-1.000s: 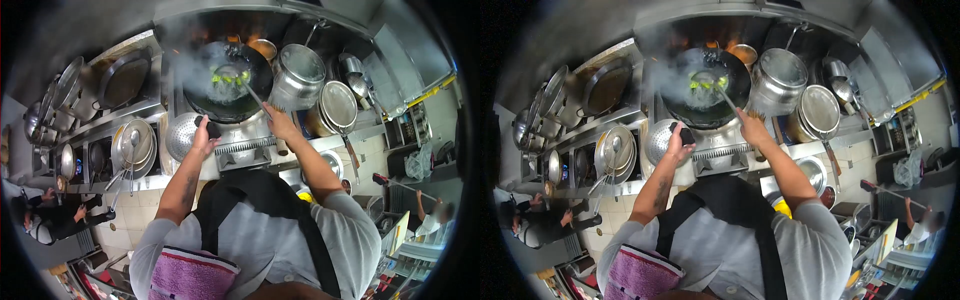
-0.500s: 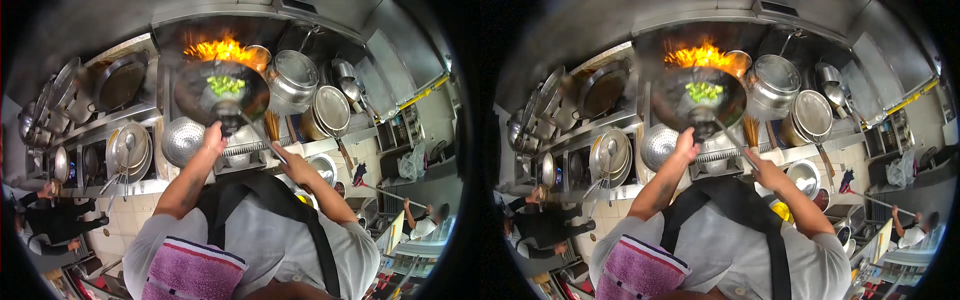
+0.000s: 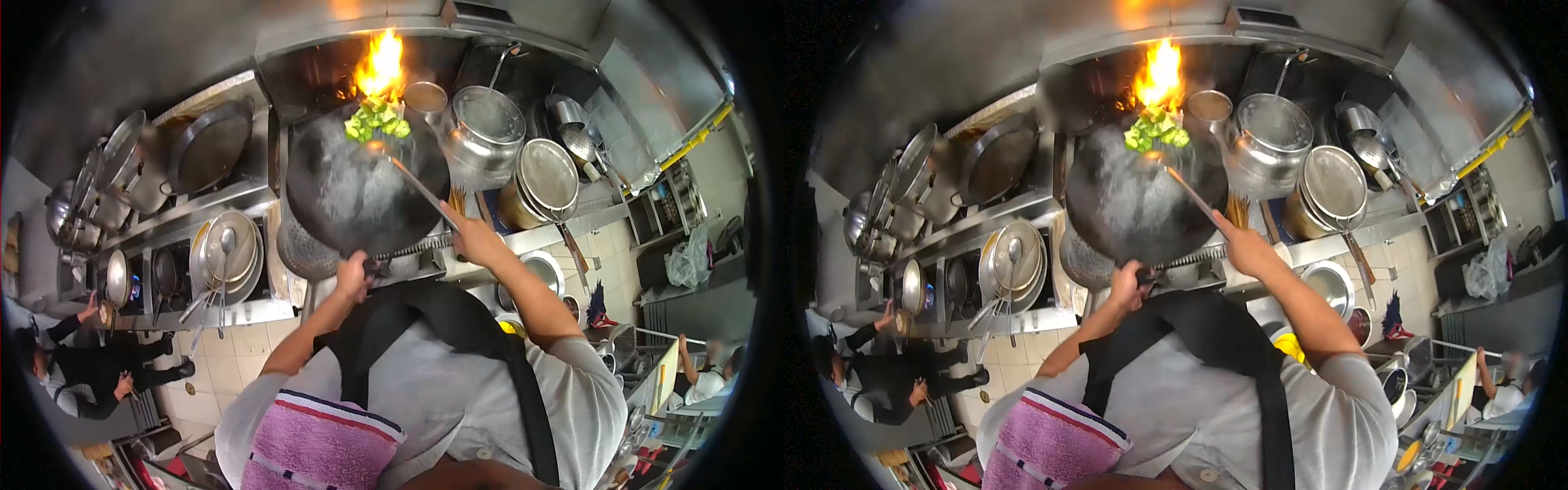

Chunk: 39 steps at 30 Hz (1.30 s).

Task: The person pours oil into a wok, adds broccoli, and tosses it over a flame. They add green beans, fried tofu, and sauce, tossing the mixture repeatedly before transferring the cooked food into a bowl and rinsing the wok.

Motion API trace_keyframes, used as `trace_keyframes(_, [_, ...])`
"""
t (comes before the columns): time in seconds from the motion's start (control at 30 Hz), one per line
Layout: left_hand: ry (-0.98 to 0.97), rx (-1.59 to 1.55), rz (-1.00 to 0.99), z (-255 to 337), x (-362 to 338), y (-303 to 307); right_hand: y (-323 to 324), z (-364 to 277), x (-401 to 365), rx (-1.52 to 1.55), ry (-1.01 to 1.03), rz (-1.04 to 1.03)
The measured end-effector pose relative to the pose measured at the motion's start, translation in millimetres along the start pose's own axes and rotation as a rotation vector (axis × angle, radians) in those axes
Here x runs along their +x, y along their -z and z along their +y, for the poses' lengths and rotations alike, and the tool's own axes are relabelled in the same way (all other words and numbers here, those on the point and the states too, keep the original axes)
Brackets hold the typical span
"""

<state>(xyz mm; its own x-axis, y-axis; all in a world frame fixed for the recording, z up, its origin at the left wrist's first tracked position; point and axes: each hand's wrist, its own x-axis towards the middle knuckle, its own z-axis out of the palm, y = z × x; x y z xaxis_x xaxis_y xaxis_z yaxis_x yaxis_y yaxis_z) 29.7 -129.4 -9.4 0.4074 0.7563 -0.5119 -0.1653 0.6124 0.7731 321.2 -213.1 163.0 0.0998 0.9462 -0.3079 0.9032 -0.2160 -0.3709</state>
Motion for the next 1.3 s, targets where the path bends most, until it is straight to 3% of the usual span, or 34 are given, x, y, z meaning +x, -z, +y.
trace_keyframes(0.03, [-0.011, 0.005, -0.009, 24.4, -10.3, -17.3, 11.5, 12.1, -8.4, -0.001, 0.000, 0.015])
trace_keyframes(0.1, [-0.035, -0.233, 0.143, 71.6, -28.7, -59.3, 27.0, 39.2, -31.2, 0.048, 0.314, -0.003])
trace_keyframes(0.13, [0.036, -0.317, 0.081, 73.3, 9.1, -50.0, 37.6, 38.4, -33.1, 0.010, 0.295, -0.083])
trace_keyframes(0.2, [0.072, -0.212, 0.194, 91.1, 53.1, -59.6, 31.6, 51.3, -12.8, 0.045, 0.255, -0.137])
trace_keyframes(0.27, [0.141, -0.211, 0.149, 75.8, 102.6, -39.1, 0.7, 51.8, 14.9, 0.049, 0.280, -0.071])
trace_keyframes(0.37, [0.004, -0.206, 0.163, 54.9, 53.6, -37.7, -42.8, 40.7, 41.3, -0.023, 0.130, 0.174])
trace_keyframes(0.4, [-0.039, -0.272, 0.139, 44.2, 23.3, -38.0, -37.5, 35.5, 26.1, -0.026, 0.132, 0.179])
trace_keyframes(0.5, [-0.090, -0.048, 0.113, 39.6, -17.2, -31.6, 4.8, 17.1, -16.9, -0.039, 0.158, 0.084])
trace_keyframes(0.57, [0.033, -0.301, 0.196, 67.9, -13.4, -54.4, 17.7, 44.7, -14.6, -0.030, 0.262, 0.051])
trace_keyframes(0.6, [0.087, -0.234, 0.164, 80.1, 8.9, -51.3, 21.6, 52.6, -13.4, -0.017, 0.365, 0.014])
trace_keyframes(0.67, [0.137, -0.191, 0.192, 94.5, 56.5, -56.8, 18.7, 47.1, 6.6, -0.016, 0.288, -0.063])
trace_keyframes(0.73, [0.142, -0.200, 0.126, 78.1, 86.9, -39.0, -24.5, 59.3, 40.9, -0.027, 0.211, 0.072])
trace_keyframes(0.8, [0.031, -0.097, 0.253, 48.7, 56.6, -36.8, -36.0, 43.0, 35.2, -0.059, 0.134, 0.096])
trace_keyframes(0.87, [-0.098, -0.114, 0.171, 30.4, -0.1, -32.5, -23.4, 23.4, 10.4, -0.062, 0.088, 0.122])
trace_keyframes(0.93, [-0.010, -0.064, 0.023, 37.3, -35.4, -22.4, 6.0, 30.8, -13.1, -0.052, 0.118, 0.084])
trace_keyframes(0.97, [0.010, -0.132, 0.169, 54.6, -39.6, -40.6, 23.3, 33.8, -24.8, -0.044, 0.202, 0.032])
trace_keyframes(1.07, [0.124, -0.130, 0.213, 104.4, 11.0, -64.4, 37.3, 43.6, -19.5, -0.076, 0.295, -0.071])
trace_keyframes(1.13, [0.178, -0.188, 0.199, 106.2, 51.5, -64.4, 4.8, 57.6, 16.7, -0.041, 0.223, -0.038])
trace_keyframes(1.2, [0.141, -0.220, 0.135, 70.0, 84.9, -30.1, -34.4, 45.8, 38.9, -0.060, 0.141, 0.005])
trace_keyframes(1.27, [0.046, -0.142, 0.106, 35.2, 50.6, -21.5, -38.9, 43.1, 39.0, -0.088, 0.067, 0.063])
trace_keyframes(1.3, [-0.018, -0.200, 0.120, 52.4, -8.8, -47.5, -41.5, 36.6, 21.7, 0.021, 0.081, 0.109])
